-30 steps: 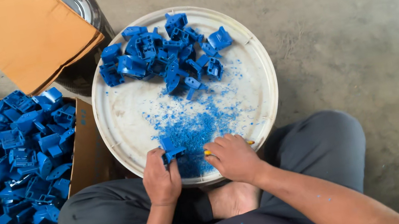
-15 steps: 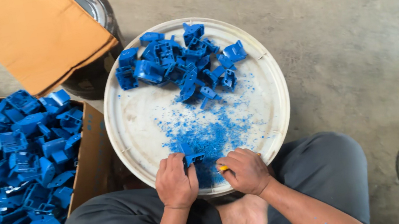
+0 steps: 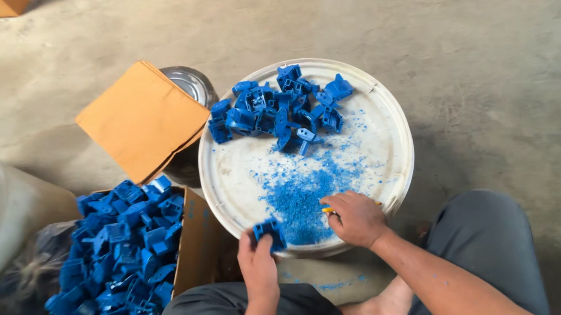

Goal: The person uses a small tool to trim excess material from various blue plastic components over a white circular tray, placing finished items into a cardboard box.

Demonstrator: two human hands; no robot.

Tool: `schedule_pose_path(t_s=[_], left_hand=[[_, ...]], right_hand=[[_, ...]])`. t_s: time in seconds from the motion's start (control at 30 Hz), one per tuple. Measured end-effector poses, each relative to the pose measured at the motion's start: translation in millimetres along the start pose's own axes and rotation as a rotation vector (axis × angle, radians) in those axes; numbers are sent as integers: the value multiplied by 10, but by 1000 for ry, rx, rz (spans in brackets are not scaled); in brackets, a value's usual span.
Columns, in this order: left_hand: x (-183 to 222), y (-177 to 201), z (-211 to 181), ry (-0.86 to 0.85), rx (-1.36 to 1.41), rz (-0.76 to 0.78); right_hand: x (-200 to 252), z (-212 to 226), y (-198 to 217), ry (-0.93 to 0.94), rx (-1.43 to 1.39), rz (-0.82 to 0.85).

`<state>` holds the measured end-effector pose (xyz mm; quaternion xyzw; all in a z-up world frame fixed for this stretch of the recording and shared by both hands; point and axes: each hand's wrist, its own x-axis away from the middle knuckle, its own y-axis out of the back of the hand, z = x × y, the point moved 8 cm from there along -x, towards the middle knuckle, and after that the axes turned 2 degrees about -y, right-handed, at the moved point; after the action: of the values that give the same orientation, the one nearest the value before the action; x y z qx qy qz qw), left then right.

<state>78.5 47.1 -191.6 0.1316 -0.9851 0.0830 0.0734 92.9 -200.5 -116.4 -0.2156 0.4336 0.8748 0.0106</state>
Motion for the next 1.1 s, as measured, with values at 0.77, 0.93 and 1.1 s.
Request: schedule_pose_path(t_s=[0.77,0.93,1.1], left_hand=[[1256,-522,-539,72,-174,284],[1331,-534,-573,87,-194,299],[1405,-527,-512,108,-200,306]], right_hand=[[103,-350,-251,-121,53,145],[65,-349,-243,-132,51,157],[87,-391,-290,-131,44,154]])
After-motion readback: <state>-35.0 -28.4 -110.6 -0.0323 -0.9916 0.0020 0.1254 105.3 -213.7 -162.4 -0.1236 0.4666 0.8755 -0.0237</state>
